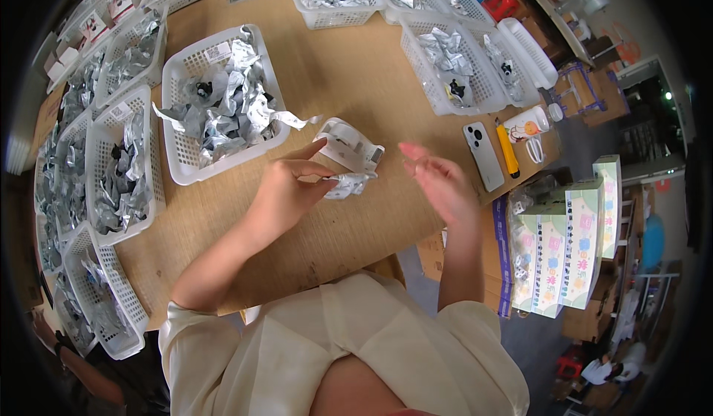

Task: The person seals small silver foil pouches using a handheld tape dispenser. They pick up each pouch, apply tape to the opening, and place the sealed pouch into a white plastic basket. The process is repeated for multiple pouches throughout the clip.

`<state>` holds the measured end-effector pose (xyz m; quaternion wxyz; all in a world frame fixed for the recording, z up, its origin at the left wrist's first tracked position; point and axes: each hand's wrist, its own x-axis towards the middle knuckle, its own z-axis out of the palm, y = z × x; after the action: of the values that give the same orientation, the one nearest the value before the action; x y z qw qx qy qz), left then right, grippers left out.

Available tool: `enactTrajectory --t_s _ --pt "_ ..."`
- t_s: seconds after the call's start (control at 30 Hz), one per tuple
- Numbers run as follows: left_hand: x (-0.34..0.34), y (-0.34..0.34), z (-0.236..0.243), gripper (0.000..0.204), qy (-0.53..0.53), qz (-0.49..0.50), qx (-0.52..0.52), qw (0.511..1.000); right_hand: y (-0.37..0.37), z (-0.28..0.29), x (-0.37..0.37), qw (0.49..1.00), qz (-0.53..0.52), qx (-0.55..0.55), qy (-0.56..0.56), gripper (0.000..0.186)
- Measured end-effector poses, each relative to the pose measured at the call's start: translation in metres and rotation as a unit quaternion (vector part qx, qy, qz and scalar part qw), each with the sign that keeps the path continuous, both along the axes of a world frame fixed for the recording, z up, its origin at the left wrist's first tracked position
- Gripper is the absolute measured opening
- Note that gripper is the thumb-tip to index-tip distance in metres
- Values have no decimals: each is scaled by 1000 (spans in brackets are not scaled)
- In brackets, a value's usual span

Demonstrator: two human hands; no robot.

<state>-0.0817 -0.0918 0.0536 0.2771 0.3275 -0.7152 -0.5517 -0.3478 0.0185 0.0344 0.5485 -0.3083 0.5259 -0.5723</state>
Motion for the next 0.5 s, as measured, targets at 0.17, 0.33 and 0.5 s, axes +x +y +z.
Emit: enactTrajectory --t_s 0.17,0.33,0.5 --pt "2 18 11 15 34 53 -269 961 8 15 58 997 -24 -66 -19 4" --pt "5 25 20 15 23 72 -524 848 -3 18 72 996 -17 -80 -42 4" --pt "4 22 19 8 12 78 -646 759 -7 28 78 995 -15 -100 -15 4"
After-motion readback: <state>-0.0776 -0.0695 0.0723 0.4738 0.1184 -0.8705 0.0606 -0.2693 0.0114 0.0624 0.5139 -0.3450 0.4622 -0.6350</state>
